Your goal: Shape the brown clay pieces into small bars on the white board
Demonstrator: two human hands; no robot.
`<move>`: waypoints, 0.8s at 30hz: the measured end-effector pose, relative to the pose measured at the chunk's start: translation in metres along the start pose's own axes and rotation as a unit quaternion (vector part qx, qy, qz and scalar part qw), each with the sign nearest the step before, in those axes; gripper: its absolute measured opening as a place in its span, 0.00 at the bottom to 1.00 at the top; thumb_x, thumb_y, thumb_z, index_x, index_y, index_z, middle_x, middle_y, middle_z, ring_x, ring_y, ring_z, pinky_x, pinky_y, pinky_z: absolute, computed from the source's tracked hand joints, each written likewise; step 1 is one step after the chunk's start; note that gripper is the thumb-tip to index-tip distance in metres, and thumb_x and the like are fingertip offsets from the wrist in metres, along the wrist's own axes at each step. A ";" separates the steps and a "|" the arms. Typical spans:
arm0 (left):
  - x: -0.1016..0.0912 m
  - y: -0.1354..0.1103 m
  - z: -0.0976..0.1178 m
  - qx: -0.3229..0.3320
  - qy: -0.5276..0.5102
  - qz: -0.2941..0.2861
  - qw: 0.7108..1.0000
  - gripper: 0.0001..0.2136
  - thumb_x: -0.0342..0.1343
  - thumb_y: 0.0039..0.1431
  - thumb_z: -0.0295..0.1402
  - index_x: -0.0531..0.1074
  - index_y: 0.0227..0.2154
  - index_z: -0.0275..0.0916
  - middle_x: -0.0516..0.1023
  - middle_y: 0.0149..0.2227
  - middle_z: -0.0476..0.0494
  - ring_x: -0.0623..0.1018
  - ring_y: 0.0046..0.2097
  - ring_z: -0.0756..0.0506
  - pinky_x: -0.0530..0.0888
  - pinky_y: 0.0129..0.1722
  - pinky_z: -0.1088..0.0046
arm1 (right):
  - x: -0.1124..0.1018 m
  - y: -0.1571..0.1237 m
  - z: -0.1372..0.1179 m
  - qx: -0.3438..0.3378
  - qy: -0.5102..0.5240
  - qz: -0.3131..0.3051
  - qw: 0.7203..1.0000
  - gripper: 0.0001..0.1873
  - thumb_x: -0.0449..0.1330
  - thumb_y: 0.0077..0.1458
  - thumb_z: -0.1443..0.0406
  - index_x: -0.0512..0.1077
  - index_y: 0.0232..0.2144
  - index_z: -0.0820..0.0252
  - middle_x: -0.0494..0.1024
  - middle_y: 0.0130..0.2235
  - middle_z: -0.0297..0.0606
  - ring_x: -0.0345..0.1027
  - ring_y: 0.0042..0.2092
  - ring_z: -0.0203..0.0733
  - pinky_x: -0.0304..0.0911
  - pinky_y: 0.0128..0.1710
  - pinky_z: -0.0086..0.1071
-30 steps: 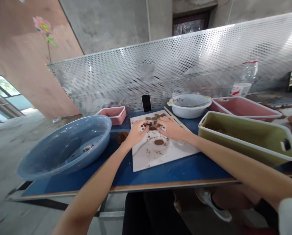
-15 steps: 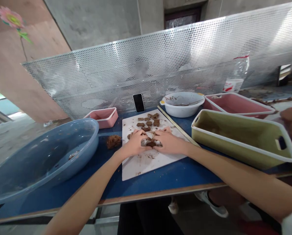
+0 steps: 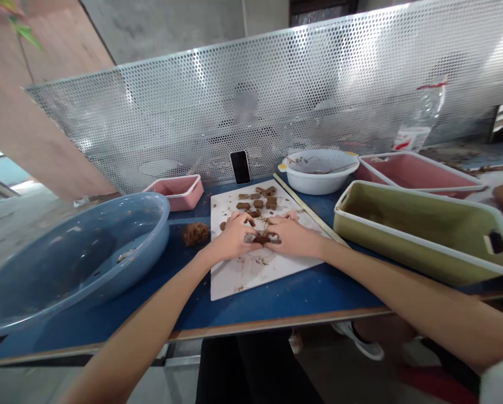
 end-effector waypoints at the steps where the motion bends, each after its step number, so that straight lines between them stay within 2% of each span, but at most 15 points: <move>1: 0.000 0.000 0.000 0.002 0.003 0.002 1.000 0.10 0.77 0.61 0.42 0.87 0.33 0.43 0.76 0.55 0.35 0.70 0.62 0.28 0.71 0.67 0.44 | 0.000 0.000 0.000 0.002 0.000 -0.003 1.000 0.11 0.66 0.71 0.57 0.83 0.38 0.55 0.80 0.41 0.41 0.73 0.43 0.48 0.55 0.50 0.45; 4: -0.001 -0.001 -0.002 0.005 0.010 0.003 1.000 0.10 0.76 0.62 0.44 0.87 0.34 0.44 0.76 0.55 0.35 0.69 0.63 0.28 0.70 0.68 0.43 | -0.003 -0.001 0.002 0.002 -0.007 -0.012 1.000 0.12 0.66 0.72 0.56 0.84 0.39 0.54 0.81 0.42 0.40 0.75 0.45 0.50 0.56 0.52 0.47; 9: -0.004 0.000 -0.010 -0.004 -0.011 0.006 1.000 0.19 0.77 0.59 0.54 0.88 0.41 0.44 0.77 0.56 0.34 0.69 0.64 0.27 0.70 0.68 0.41 | -0.009 -0.004 0.004 0.011 -0.015 0.021 1.000 0.13 0.67 0.72 0.51 0.84 0.45 0.53 0.83 0.47 0.42 0.77 0.51 0.56 0.56 0.58 0.54; 12: -0.004 0.001 -0.013 0.003 -0.026 0.011 1.000 0.20 0.76 0.59 0.56 0.89 0.43 0.45 0.78 0.56 0.35 0.70 0.62 0.28 0.70 0.68 0.44 | -0.008 -0.005 0.004 0.008 -0.016 0.007 1.000 0.12 0.66 0.72 0.52 0.84 0.43 0.52 0.83 0.46 0.42 0.77 0.49 0.55 0.55 0.59 0.56; 14: -0.002 0.001 -0.012 0.010 -0.028 0.008 1.000 0.19 0.75 0.61 0.56 0.89 0.40 0.46 0.78 0.54 0.36 0.71 0.62 0.29 0.70 0.68 0.45 | -0.005 -0.005 0.003 0.003 -0.015 -0.004 1.000 0.13 0.65 0.73 0.54 0.85 0.41 0.53 0.83 0.44 0.42 0.76 0.47 0.53 0.55 0.57 0.54; 18: 0.002 0.002 -0.008 0.019 -0.026 -0.003 0.999 0.17 0.73 0.63 0.54 0.88 0.34 0.45 0.79 0.53 0.36 0.71 0.61 0.29 0.71 0.67 0.46 | 0.000 -0.004 0.001 -0.004 -0.014 0.008 1.000 0.13 0.64 0.73 0.55 0.85 0.39 0.53 0.82 0.42 0.42 0.75 0.46 0.51 0.56 0.55 0.51; 24: -0.001 0.002 -0.006 0.019 -0.008 -0.005 1.000 0.11 0.76 0.62 0.45 0.88 0.33 0.45 0.79 0.54 0.36 0.71 0.62 0.28 0.70 0.66 0.45 | -0.004 -0.005 -0.002 -0.001 -0.016 -0.001 1.000 0.13 0.64 0.73 0.56 0.84 0.38 0.52 0.82 0.41 0.41 0.76 0.49 0.53 0.54 0.57 0.53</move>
Point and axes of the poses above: each hand's wrist, its own y-axis towards the middle knuckle, its own x-axis out of the palm, z = x × y, the point moved 1 cm from there along y, towards the middle knuckle
